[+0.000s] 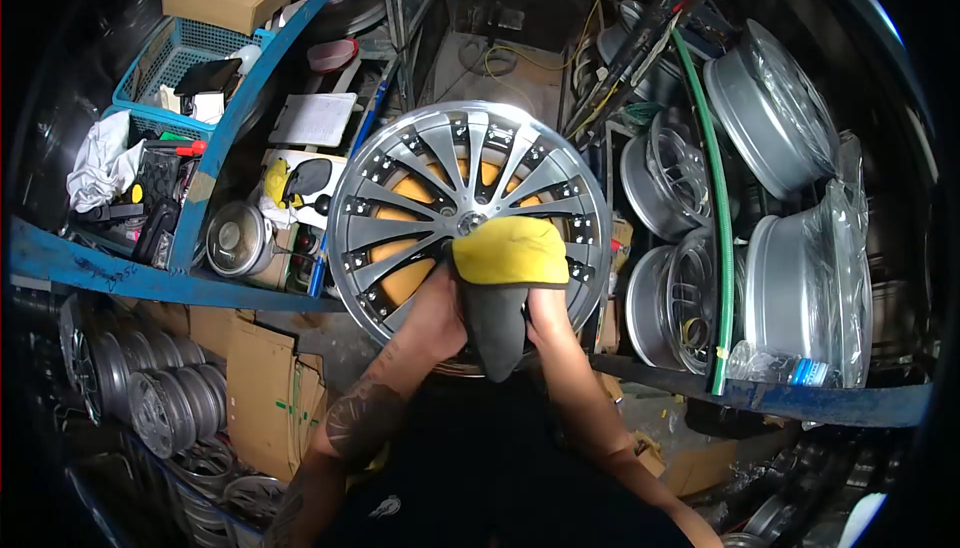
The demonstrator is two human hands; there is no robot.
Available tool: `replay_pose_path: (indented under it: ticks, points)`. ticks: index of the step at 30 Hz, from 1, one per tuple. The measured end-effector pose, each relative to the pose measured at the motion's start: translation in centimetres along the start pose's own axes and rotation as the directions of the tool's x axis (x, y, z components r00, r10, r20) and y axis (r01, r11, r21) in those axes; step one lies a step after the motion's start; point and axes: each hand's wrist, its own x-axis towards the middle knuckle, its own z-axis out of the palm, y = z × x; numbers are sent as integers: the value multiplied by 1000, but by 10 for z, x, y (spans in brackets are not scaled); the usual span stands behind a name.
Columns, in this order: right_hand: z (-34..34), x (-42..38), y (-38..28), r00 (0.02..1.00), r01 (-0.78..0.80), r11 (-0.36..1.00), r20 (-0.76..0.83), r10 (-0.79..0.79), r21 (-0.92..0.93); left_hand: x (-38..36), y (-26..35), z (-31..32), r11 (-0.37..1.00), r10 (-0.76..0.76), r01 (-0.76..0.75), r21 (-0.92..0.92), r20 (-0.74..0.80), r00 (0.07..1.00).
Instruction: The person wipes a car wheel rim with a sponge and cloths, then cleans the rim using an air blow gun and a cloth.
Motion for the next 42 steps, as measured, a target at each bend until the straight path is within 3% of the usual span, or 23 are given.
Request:
replay_pose_path:
  ticks: [1, 4, 7, 10, 13, 14, 15, 16, 19, 21, 23, 24, 27, 28, 30, 32, 33, 34, 38, 39, 40, 41, 42]
  points:
    - [-3, 6, 1, 994, 107, 992, -17, -109, -61, -2, 8, 8, 1000, 2, -2, -4, 5, 1000]
    - [-17, -6, -41, 967, -223, 950, 72, 243, -217, -4, 19, 17, 998, -27, 26, -58, -8, 1000]
    - [-38, -6, -40, 940, -307, 950, 138, 313, -58, -1, 27, 14, 981, -61, 72, -180, 66, 996]
    - [-40, -12, -47, 947, -291, 955, 126, 295, -50, 3, 28, 14, 932, -86, 154, -329, 213, 973]
    - [-17, -19, -63, 965, -216, 973, 134, 225, -83, 7, 28, 17, 973, -11, 68, -220, 251, 968]
    - [-14, -22, -60, 974, -155, 977, 141, 175, -148, 7, 27, 10, 995, 87, -77, -67, 177, 980]
    - [-11, -25, -58, 981, -93, 973, 150, 126, -210, 8, 26, 4, 975, 184, -195, 108, 101, 978]
    - [-15, -30, -63, 968, 45, 919, 243, 56, -392, 2, 27, 11, 924, 269, -292, 248, 123, 955]
    - [2, -55, -85, 969, 154, 916, 239, -66, -370, -7, 36, 23, 829, 360, -389, 402, 149, 921]
    - [7, -56, -77, 897, 342, 909, 372, -239, -240, -15, 37, 24, 831, 397, -431, 352, 168, 902]
    - [16, -56, -72, 899, 317, 917, 384, -209, -242, -16, 43, 29, 975, 216, -223, 20, 184, 959]
    - [17, -56, -73, 893, 329, 906, 398, -207, -267, -17, 45, 31, 984, 130, -98, -150, 217, 968]
    - [22, -58, -74, 869, 412, 833, 434, -237, -370, -21, 44, 24, 993, 110, -98, -68, 207, 972]
    - [22, -58, -74, 857, 462, 783, 439, -272, -417, -22, 43, 19, 988, 153, -147, -56, 118, 981]
    - [21, -59, -71, 822, 551, 678, 456, -341, -487, -23, 34, 2, 963, 268, -268, -9, 87, 960]
    - [20, -66, -68, 850, 516, 710, 386, -358, -478, -24, 34, -3, 953, 283, -271, -134, 85, 955]
    - [19, -69, -76, 847, 528, 643, 398, -353, -554, -27, 38, -1, 936, 214, -147, -320, 188, 958]
    - [10, -66, -66, 809, 587, 592, 382, -447, -552, -30, 40, 0, 929, 201, -135, -344, 165, 965]
    - [-55, -53, -72, 880, 458, 665, 199, -430, -590, -42, 53, 1, 921, 284, -243, -305, 96, 954]
    - [-84, -44, -77, 879, 429, 721, 69, -471, -545, -48, 54, 6, 938, 278, -257, -233, 61, 959]
    - [-122, -29, -79, 804, 475, 701, -62, -592, -532, -53, 54, 8, 952, 258, -240, -191, 72, 964]
    - [-178, -21, -93, 755, 214, 433, -133, -642, -876, -58, 54, 8, 964, 236, -223, -147, 82, 968]
    - [-194, -29, -118, 757, -89, 171, -178, -629, -981, -61, 51, 6, 972, 214, -207, -108, 56, 975]
